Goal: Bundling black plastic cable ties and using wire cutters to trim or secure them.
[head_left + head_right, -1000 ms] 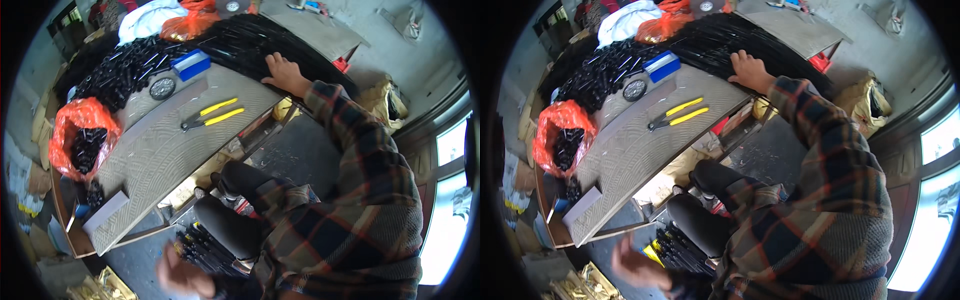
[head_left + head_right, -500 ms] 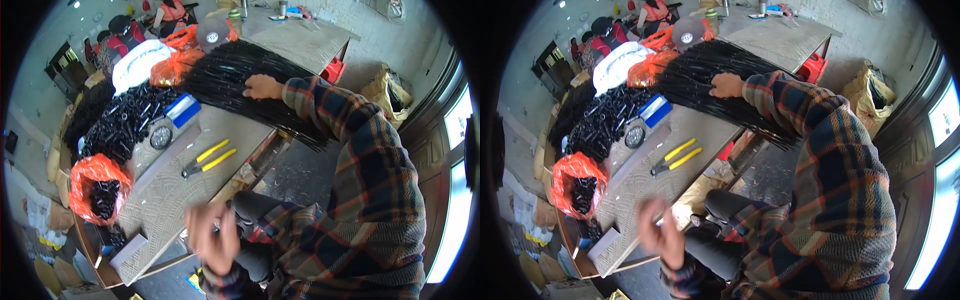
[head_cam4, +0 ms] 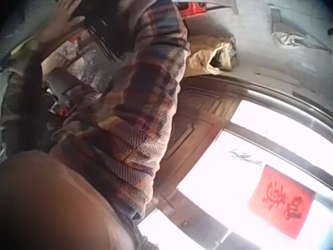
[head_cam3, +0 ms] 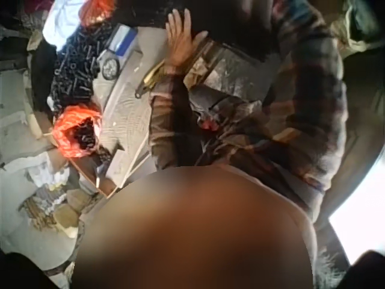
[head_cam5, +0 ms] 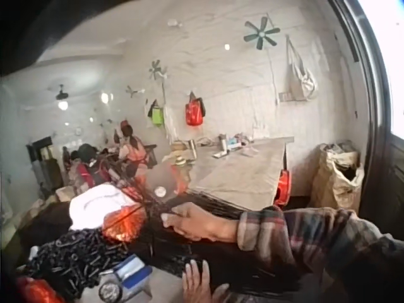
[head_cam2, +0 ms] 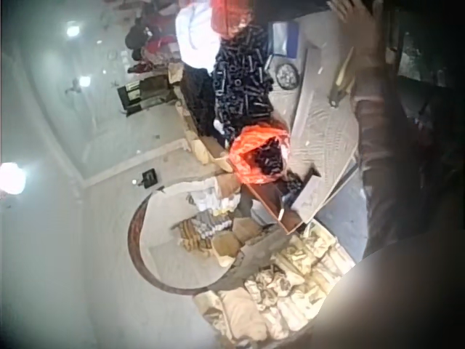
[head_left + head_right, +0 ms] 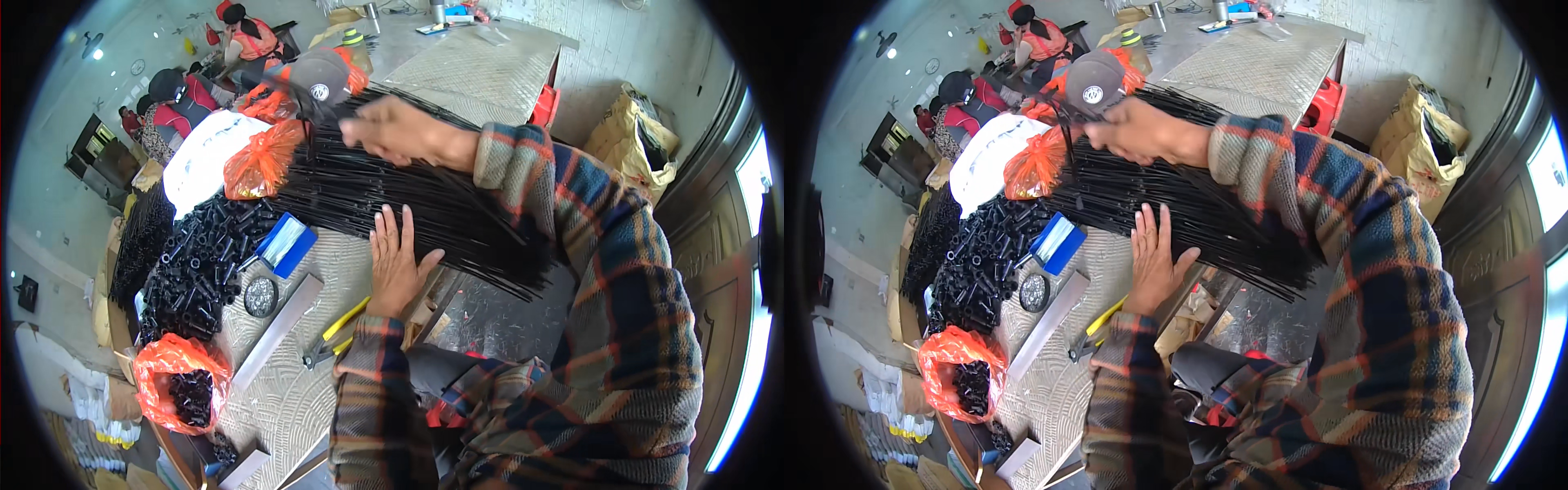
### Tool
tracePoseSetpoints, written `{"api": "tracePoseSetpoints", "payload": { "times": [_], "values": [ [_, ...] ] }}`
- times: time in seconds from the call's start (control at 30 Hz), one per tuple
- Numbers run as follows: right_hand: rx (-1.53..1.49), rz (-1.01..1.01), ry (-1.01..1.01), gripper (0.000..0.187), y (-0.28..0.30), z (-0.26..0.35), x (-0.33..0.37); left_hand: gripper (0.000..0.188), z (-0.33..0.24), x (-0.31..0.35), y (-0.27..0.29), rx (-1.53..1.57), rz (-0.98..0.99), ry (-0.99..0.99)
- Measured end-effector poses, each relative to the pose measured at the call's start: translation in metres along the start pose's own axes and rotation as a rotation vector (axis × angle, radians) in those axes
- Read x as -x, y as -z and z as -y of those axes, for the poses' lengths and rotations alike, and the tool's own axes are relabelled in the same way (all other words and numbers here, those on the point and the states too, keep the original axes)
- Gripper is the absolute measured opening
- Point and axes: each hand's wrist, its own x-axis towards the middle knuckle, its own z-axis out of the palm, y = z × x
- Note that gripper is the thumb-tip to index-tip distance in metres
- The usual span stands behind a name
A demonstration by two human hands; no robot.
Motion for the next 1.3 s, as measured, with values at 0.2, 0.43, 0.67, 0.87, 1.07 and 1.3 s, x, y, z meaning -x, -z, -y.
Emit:
{"api": "tracePoseSetpoints", "payload": {
  "times": [0.2,0.43,0.67,0.87,1.07,1.3],
  "values": [
    [-0.355,-0.123,0.515,0.023,-0.035,0.066,-0.055,0.082,0.004,0.004,-0.003,-0.085,-0.044,0.07],
    [-0.295,-0.259,0.705,0.024,-0.08,0.042,-0.046,0.041,-0.074,0.087,0.027,0.366,0.205,-0.3],
    [-0.065,-0.23,0.65,0.02,-0.154,-0.046,-0.004,0.017,-0.113,0.157,0.116,0.821,0.052,0.186],
    [-0.21,0.259,0.204,0.014,-0.155,0.057,0.047,0.035,-0.092,0.125,0.175,0.876,-0.721,0.512],
    [0.089,0.388,0.528,0.019,-0.205,0.033,0.137,0.029,-0.047,0.13,0.212,1.335,-0.829,0.658],
    [-0.343,0.814,0.042,0.03,-0.221,-0.001,0.205,0.041,-0.056,0.164,0.218,1.502,-0.915,0.443]
  ]
}}
